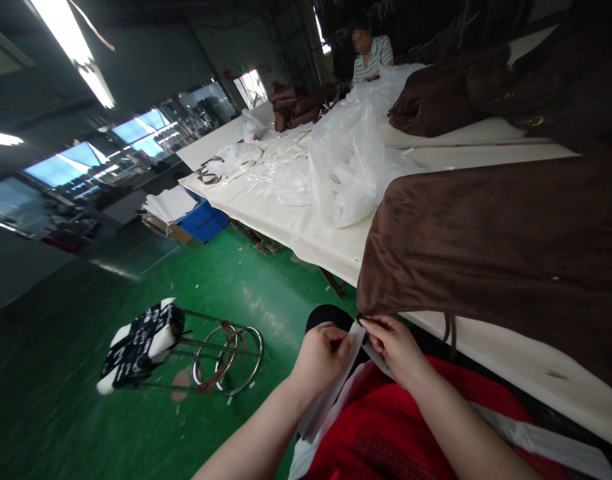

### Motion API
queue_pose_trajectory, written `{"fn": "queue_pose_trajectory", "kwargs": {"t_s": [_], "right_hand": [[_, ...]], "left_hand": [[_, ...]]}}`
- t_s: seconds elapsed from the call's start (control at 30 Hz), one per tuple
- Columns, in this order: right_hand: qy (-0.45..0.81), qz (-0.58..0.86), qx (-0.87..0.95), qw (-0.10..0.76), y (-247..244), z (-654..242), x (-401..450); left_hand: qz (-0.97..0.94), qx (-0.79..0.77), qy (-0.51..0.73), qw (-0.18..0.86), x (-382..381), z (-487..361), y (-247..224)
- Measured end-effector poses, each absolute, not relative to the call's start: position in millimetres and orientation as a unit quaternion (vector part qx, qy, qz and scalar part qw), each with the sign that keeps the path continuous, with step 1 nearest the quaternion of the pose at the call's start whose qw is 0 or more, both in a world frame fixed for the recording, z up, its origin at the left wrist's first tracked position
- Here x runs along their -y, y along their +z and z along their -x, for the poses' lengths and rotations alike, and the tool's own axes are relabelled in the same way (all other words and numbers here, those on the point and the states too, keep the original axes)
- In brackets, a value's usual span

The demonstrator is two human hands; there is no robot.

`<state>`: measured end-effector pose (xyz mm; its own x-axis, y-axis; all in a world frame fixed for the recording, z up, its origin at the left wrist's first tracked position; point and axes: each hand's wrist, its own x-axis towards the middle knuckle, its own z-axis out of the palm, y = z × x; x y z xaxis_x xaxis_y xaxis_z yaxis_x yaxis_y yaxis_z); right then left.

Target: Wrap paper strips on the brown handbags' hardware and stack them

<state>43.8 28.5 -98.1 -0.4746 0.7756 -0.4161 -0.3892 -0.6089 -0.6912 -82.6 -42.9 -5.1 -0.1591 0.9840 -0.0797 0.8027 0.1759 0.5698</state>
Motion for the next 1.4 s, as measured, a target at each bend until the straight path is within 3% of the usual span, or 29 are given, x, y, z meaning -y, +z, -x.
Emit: {"fn": "queue_pose_trajectory", "kwargs": {"t_s": [0.43, 0.67, 0.9, 1.4], "right_hand": [[0.844, 0.342, 0.191, 0.367, -99, -55, -31], [0.836, 0.359, 0.221, 0.350, -98, -54, -32], [0.821, 0.379, 0.235, 0.358, -105, -54, -29], [0.757, 0.411, 0.347, 0.372, -111, -59, -31]], "left_hand": [[-0.594, -0.723, 0.245, 0.254, 39, 55, -27], [-0.537, -0.745, 0.280, 0.279, 40, 64, -38], [-0.553, -0.763, 0.256, 0.217, 36, 62, -30], [-0.520, -0.776, 0.279, 0.224, 16, 69, -47]]}}
